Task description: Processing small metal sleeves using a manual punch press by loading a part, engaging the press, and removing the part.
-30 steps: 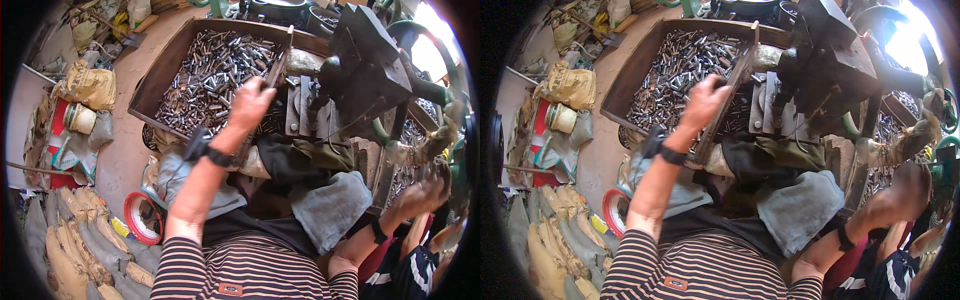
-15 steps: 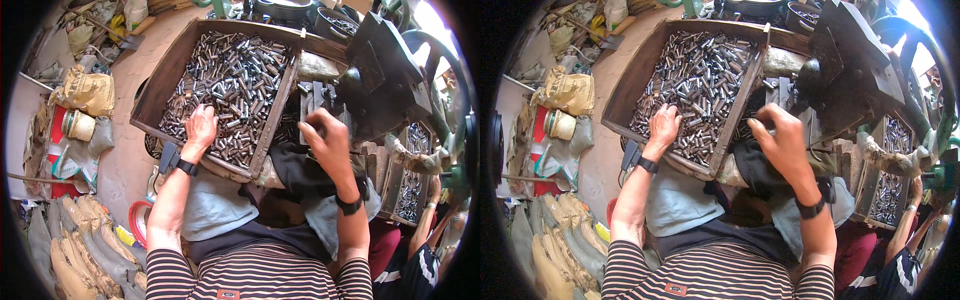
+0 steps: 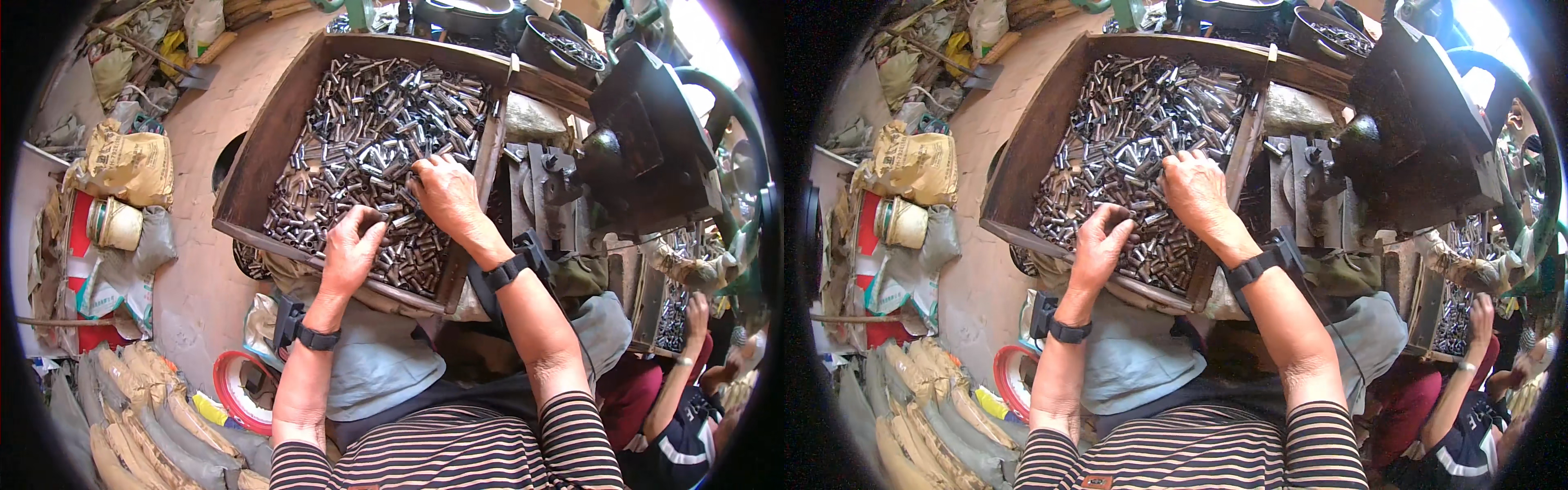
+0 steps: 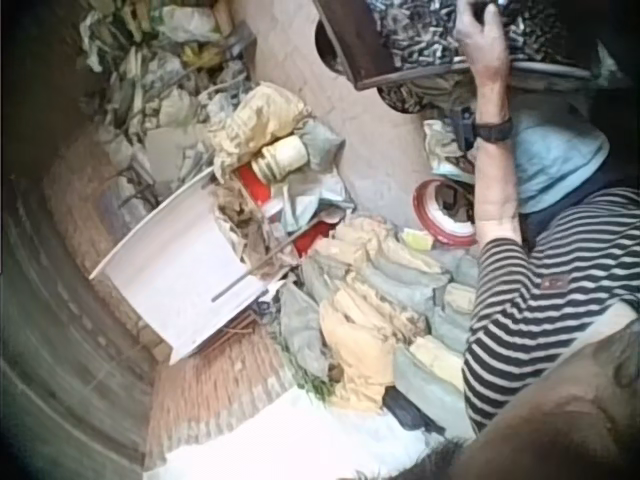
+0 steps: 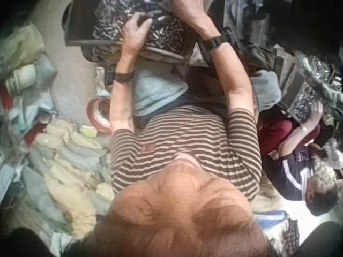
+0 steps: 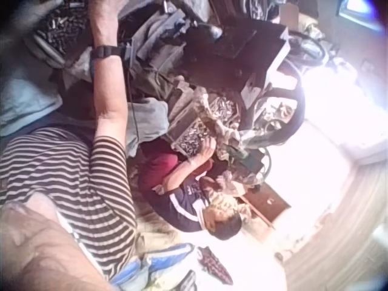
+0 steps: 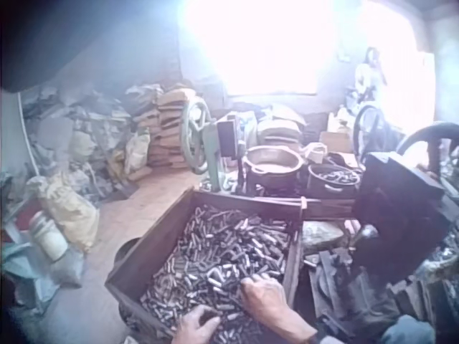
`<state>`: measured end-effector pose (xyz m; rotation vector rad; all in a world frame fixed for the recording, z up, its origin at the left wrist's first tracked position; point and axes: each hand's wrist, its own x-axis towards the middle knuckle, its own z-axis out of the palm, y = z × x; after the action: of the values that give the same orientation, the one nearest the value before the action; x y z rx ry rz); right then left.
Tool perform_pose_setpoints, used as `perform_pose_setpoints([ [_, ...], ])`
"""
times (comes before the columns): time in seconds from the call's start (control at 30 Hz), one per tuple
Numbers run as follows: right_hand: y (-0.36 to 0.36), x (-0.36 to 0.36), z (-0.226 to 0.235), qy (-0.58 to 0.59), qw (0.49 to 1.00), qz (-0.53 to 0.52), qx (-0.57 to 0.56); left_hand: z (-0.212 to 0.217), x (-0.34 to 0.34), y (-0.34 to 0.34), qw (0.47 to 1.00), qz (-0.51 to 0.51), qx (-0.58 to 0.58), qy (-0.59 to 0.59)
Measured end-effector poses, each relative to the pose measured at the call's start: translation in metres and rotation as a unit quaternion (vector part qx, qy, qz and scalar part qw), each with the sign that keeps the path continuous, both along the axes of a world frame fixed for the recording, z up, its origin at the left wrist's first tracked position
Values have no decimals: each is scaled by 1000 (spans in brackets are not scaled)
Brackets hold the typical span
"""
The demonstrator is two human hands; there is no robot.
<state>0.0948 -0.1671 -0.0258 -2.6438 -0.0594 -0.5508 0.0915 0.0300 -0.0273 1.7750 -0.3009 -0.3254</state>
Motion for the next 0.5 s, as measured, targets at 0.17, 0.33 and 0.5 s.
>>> perform_pose_setpoints([
  [0.17, 8, 3, -5, 27, 998, -32, -41, 0, -1, -2, 997, -6, 9, -75],
  [0.33, 11, 2, 0, -3, 1000, -10, 0, -2, 2, 0, 999, 23, -33, -20],
  [0.5, 2, -3, 3, 35, 990, 13, 139, -2, 4, 4, 996, 37, -82, 5],
])
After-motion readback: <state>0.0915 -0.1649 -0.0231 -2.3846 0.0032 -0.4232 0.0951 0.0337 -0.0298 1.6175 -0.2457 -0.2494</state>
